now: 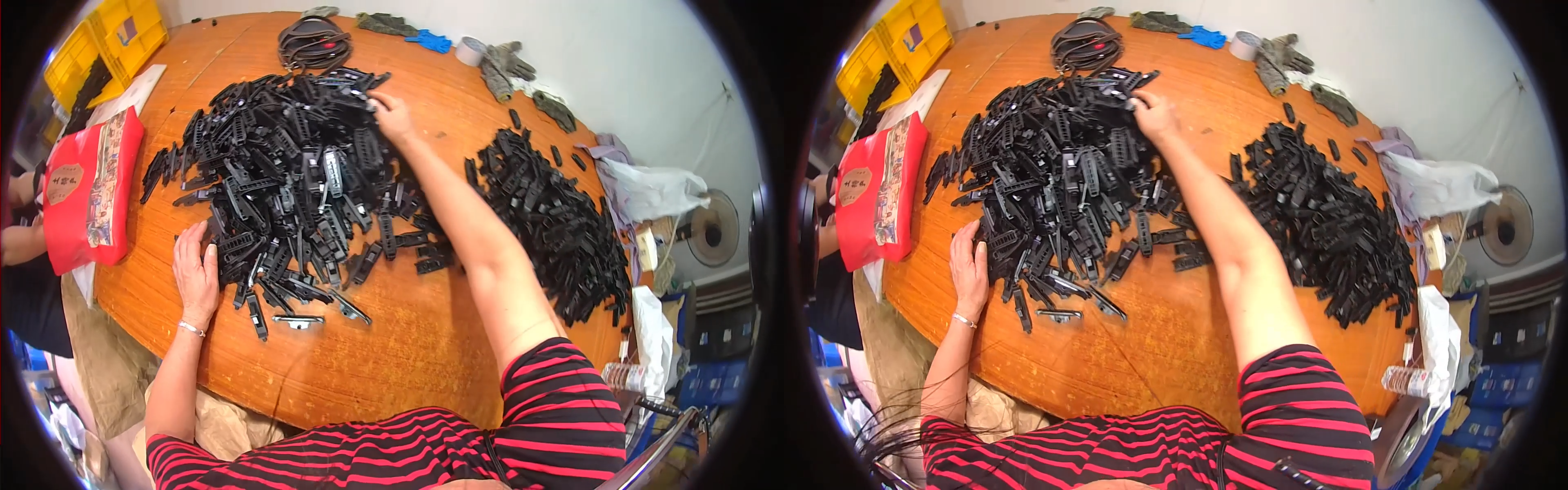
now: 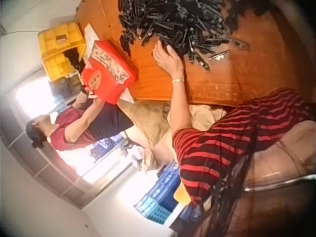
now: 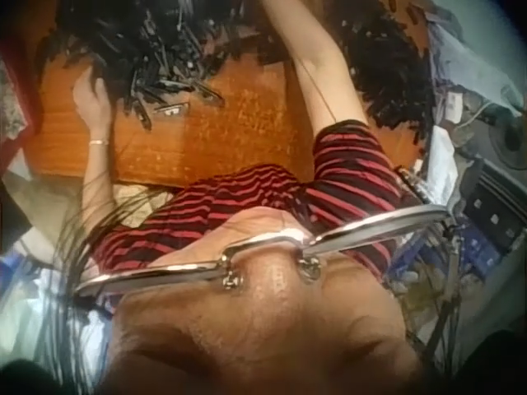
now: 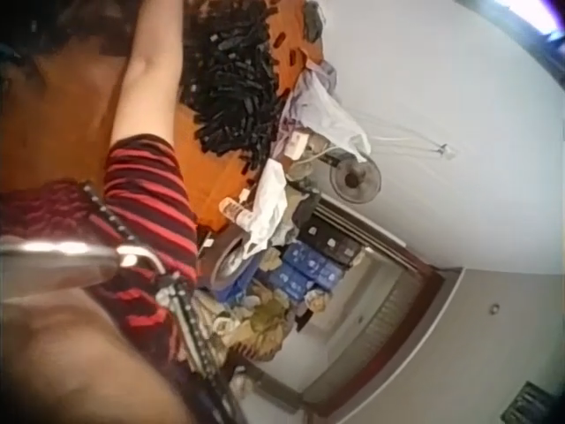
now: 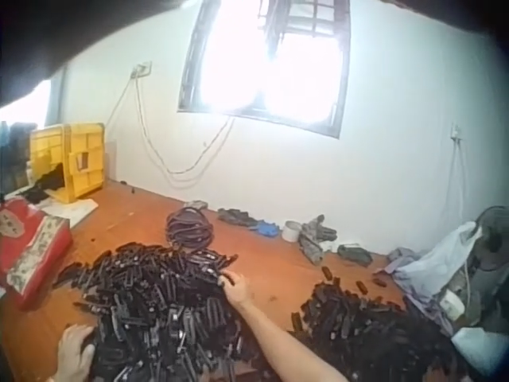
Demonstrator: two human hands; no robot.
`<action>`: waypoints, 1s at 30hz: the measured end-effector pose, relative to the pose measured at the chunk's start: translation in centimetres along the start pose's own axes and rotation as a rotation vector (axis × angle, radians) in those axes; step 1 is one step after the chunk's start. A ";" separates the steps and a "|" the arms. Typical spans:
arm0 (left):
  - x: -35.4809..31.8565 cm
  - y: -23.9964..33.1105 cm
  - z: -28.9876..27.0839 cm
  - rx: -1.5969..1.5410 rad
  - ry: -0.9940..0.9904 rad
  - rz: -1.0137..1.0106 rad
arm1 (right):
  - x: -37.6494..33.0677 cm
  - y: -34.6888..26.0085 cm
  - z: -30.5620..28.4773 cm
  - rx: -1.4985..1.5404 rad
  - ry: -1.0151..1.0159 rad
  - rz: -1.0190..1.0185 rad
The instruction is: Inspecting and sorting small black plastic components on a wooden workbench.
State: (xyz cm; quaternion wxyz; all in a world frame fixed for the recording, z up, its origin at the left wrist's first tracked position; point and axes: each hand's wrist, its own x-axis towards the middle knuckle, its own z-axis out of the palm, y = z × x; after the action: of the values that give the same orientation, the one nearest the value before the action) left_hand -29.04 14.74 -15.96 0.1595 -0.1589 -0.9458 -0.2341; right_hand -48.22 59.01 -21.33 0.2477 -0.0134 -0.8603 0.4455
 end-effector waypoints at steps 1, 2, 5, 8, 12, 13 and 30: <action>-0.1 -0.3 -0.1 0.022 0.004 -0.012 | -1.0 -1.5 1.1 -0.137 0.011 0.083; 0.0 -0.4 0.1 0.025 0.005 -0.005 | -1.9 -2.5 1.8 -0.128 0.011 0.204; -0.4 -1.0 -0.4 0.019 0.012 -0.014 | -5.3 -8.7 2.4 -0.234 -0.009 0.269; -0.3 -1.4 -0.3 -0.022 0.028 0.015 | -7.7 -11.9 0.8 -0.228 -0.143 0.234; -0.5 -2.0 -0.2 -0.055 0.019 0.007 | -9.1 -12.5 -3.6 -0.413 -0.322 0.009; -0.4 -1.8 -0.1 -0.059 0.014 -0.003 | -8.3 -11.7 -6.2 -0.369 -0.352 -0.036; -0.4 -2.1 -0.1 -0.002 -0.015 0.000 | -0.5 7.2 -26.3 -0.826 -0.243 0.463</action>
State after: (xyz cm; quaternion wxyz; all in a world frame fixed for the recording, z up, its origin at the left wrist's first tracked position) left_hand -29.47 12.82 -16.86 0.1524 -0.1608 -0.9467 -0.2339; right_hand -37.68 83.27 -14.45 0.0137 -0.2492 -0.9622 0.1088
